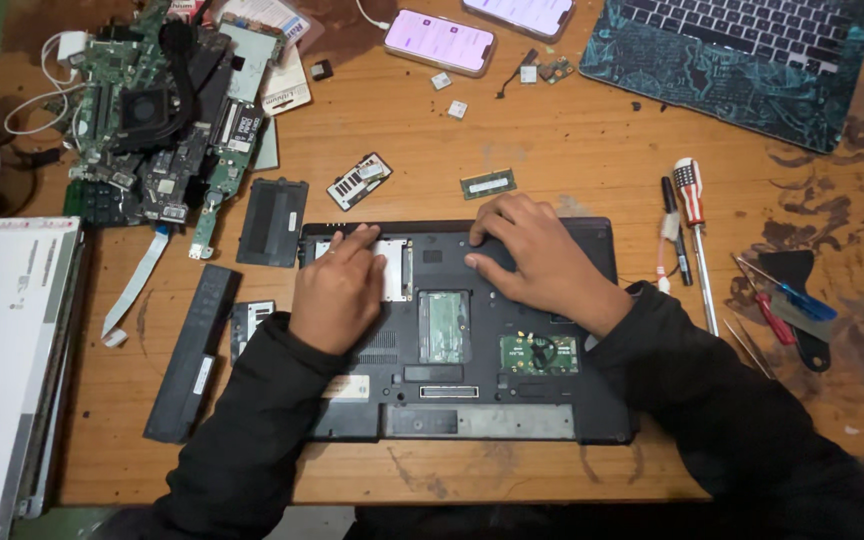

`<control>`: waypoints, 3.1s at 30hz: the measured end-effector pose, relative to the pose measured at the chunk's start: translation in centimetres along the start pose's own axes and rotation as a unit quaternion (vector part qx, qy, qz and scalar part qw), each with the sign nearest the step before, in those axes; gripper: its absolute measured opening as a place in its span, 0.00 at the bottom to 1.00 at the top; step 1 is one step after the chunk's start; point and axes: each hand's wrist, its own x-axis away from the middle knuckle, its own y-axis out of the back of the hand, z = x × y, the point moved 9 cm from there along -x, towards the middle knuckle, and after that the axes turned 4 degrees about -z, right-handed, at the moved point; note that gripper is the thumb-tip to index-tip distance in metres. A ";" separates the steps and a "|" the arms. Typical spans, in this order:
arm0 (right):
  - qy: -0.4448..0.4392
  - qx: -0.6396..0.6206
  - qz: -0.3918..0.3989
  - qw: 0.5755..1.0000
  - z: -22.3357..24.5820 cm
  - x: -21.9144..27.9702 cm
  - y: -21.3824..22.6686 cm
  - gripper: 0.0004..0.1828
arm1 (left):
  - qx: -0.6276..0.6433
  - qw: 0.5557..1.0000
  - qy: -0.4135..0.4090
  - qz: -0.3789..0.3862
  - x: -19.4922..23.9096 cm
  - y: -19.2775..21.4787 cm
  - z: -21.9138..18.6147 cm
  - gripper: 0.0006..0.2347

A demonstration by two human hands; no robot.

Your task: The person removes a RAM module from a disassembled laptop, cleans its gold contacts with a toothbrush, and sets it aside. They then unscrew and remove a hard drive, clean it with the toothbrush, and place it on the table.

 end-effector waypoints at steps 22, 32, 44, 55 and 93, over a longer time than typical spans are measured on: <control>-0.006 0.001 -0.004 1.000 0.1 -0.1 0.2 0.13 | 0.215 0.936 0.149 -0.236 1.5 9.5 1.6 0.08; -0.005 0.000 0.009 1.000 0.1 0.1 0.0 0.13 | 0.675 0.649 0.263 -0.232 2.7 3.1 11.2 0.13; 0.033 -0.023 0.010 0.999 2.2 -0.4 0.5 0.25 | 0.806 0.502 0.313 0.018 3.1 -5.3 4.6 0.16; -0.072 -0.249 0.115 0.959 2.4 0.1 -2.1 0.31 | 0.792 0.504 0.337 0.066 2.3 -5.7 0.8 0.18; -0.266 0.160 -0.139 0.940 -5.2 9.4 13.6 0.15 | 0.819 0.453 0.303 0.181 4.4 -3.6 -1.2 0.28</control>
